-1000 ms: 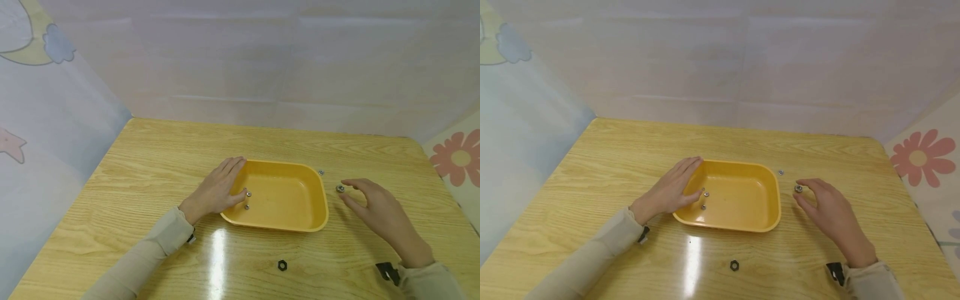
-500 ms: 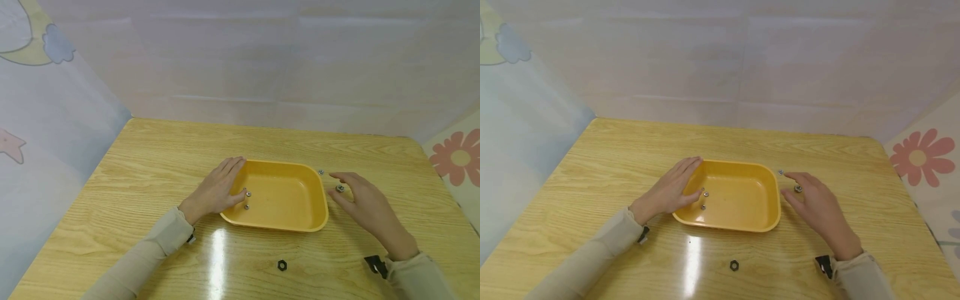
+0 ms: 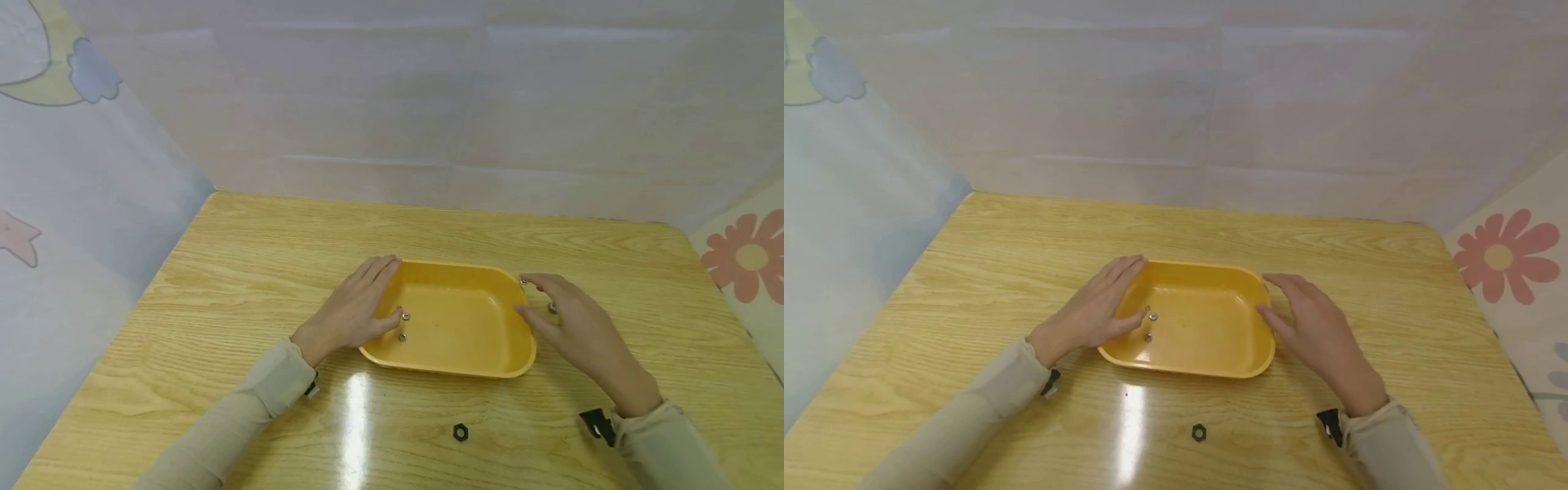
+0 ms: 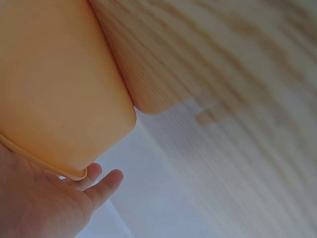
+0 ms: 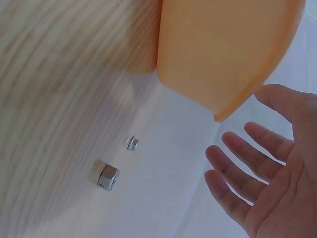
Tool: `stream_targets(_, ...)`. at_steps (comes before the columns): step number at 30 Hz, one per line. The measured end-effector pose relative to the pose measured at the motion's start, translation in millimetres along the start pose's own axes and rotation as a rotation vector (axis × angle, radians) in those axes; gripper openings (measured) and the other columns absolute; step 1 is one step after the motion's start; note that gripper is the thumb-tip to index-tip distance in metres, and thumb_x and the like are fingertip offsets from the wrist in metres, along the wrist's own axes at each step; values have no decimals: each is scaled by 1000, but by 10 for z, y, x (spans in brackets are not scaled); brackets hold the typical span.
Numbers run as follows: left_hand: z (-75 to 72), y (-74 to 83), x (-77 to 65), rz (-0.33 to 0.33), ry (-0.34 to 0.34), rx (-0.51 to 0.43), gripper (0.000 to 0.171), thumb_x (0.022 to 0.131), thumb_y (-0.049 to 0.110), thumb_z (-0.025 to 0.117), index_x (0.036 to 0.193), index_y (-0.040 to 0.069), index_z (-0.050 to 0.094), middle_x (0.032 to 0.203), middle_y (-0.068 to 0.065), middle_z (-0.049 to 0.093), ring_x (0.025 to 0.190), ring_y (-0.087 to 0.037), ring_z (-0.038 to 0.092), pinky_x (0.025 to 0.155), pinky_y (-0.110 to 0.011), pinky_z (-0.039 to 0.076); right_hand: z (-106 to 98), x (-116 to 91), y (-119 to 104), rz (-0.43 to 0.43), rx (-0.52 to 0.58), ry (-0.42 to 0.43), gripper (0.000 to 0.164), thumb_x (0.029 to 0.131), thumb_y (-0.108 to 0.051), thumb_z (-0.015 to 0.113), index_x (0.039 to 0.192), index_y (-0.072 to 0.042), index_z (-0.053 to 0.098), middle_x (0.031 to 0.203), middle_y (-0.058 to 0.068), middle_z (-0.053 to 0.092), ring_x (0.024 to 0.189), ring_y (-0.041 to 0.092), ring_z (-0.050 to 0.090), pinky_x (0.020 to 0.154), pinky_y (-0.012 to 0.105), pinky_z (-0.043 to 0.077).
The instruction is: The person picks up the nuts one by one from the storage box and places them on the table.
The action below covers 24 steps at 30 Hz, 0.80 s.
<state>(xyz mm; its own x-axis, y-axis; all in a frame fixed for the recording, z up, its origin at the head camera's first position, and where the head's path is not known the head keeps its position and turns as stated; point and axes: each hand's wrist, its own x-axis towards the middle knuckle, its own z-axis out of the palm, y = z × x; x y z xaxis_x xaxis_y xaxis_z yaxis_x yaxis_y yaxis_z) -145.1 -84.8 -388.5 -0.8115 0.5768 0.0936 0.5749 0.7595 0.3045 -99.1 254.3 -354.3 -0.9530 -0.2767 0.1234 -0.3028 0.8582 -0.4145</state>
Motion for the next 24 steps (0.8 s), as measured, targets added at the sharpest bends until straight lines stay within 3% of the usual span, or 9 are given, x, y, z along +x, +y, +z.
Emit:
stream_targets(5, -2, -2, 1, 2, 1, 3, 79, 95, 39, 59, 157, 5, 23, 161, -12, 29, 149, -30, 29, 124, -44, 27, 54, 43, -40, -49, -10, 29, 57, 96, -31, 66, 142, -2, 49, 143, 23, 51, 129, 47, 49, 98, 67, 43)
stream_targets(15, -5, -8, 0, 7, 4, 13, 79, 95, 39, 59, 156, 4, 24, 161, -12, 29, 148, -30, 29, 124, -44, 27, 119, 123, -104, -99, -21, 56, 58, 94, -30, 68, 142, -2, 49, 147, 22, 48, 132, 44, 47, 103, 65, 42)
stream_targets(24, -5, -1, 5, -2, -8, 8, 80, 95, 40, 59, 157, 5, 22, 162, -12, 28, 149, -30, 28, 124, -44, 26, 242, 203, -170, -98, -17, 15, 64, 94, -32, 67, 148, -7, 44, 153, 22, 40, 136, 47, 40, 106, 68, 36)
